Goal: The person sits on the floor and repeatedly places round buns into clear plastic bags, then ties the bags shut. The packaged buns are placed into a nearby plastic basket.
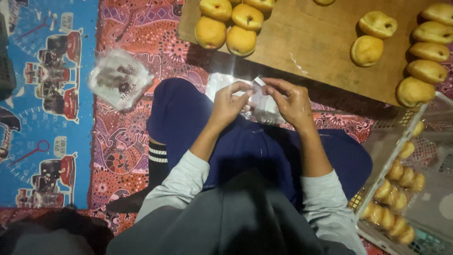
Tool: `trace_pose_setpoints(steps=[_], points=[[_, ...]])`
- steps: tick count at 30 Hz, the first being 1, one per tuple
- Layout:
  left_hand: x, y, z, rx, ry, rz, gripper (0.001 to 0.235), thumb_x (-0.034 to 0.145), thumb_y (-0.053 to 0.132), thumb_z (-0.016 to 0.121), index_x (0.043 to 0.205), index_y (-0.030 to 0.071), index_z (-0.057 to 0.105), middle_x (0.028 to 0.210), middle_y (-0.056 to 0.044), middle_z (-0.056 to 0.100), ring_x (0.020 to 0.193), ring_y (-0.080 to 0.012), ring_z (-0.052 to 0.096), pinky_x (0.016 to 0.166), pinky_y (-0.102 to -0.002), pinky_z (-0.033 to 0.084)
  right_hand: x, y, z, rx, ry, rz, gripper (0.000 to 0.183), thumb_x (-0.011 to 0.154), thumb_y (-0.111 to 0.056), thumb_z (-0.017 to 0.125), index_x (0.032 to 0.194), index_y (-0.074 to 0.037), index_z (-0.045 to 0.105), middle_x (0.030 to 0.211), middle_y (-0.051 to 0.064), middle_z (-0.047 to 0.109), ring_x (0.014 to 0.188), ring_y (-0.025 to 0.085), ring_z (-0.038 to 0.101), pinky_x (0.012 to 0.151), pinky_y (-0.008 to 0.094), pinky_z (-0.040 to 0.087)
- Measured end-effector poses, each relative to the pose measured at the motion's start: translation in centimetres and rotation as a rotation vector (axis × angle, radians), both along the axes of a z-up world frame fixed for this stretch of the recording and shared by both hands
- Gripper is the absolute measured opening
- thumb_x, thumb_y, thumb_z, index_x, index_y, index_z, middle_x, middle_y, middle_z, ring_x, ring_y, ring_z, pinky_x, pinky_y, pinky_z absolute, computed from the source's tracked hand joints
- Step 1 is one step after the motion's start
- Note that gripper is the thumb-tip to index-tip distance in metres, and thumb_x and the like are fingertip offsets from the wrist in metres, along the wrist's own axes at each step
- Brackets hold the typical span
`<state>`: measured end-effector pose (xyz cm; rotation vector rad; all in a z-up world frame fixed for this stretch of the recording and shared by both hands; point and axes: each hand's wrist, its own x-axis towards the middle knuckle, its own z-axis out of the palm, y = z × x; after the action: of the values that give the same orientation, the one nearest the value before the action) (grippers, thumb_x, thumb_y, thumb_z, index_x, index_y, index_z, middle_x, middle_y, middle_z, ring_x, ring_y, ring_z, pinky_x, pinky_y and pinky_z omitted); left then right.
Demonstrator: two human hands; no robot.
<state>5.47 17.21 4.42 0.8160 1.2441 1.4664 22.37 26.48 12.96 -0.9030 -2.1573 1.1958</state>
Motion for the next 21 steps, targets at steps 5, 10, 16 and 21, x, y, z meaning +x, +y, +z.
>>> trace_pose_setpoints(steps=[5, 10, 16, 21], points=[[0.1, 0.7, -0.8, 0.229, 0.194, 0.081, 0.017, 0.097, 0.009, 0.072, 0.104, -0.003, 0.062, 0.099, -0.01, 0.069, 0.092, -0.0158, 0.072, 0.074, -0.027, 0.064, 0.5, -0.2, 0.4, 0.194, -0.18, 0.049, 0.015, 0.098, -0.01, 0.068, 0.11, -0.005, 0.075, 0.096, 0.012, 0.078, 0.085, 0.02, 0.075, 0.071, 0.032, 0.056], [1.1, 0.9, -0.9, 0.125, 0.344, 0.238, 0.014, 0.088, -0.002, 0.064, 0.102, -0.001, 0.065, 0.094, -0.008, 0.067, 0.085, -0.0145, 0.068, 0.063, -0.026, 0.061, 0.8, -0.6, 0.8, 0.305, -0.101, 0.162, 0.009, 0.098, -0.009, 0.069, 0.104, -0.004, 0.072, 0.094, 0.013, 0.072, 0.082, 0.027, 0.072, 0.071, 0.037, 0.055], [1.1, 1.6, 0.1, 0.276, 0.332, 0.105, 0.015, 0.091, -0.004, 0.073, 0.102, 0.0, 0.064, 0.097, -0.012, 0.068, 0.088, -0.0163, 0.072, 0.066, -0.027, 0.061, 1.1, 0.1, 1.9, 0.379, -0.137, 0.157, 0.007, 0.098, -0.01, 0.07, 0.104, -0.006, 0.071, 0.096, 0.012, 0.072, 0.084, 0.03, 0.071, 0.071, 0.038, 0.054], [1.4, 1.6, 0.6, 0.177, -0.032, 0.032, 0.019, 0.088, -0.001, 0.06, 0.106, 0.004, 0.056, 0.104, -0.009, 0.069, 0.078, -0.0162, 0.077, 0.061, -0.026, 0.062, 2.1, 0.4, 2.2, 0.337, -0.247, -0.047, 0.007, 0.1, -0.009, 0.068, 0.105, -0.006, 0.071, 0.098, 0.012, 0.072, 0.087, 0.027, 0.074, 0.071, 0.037, 0.055]])
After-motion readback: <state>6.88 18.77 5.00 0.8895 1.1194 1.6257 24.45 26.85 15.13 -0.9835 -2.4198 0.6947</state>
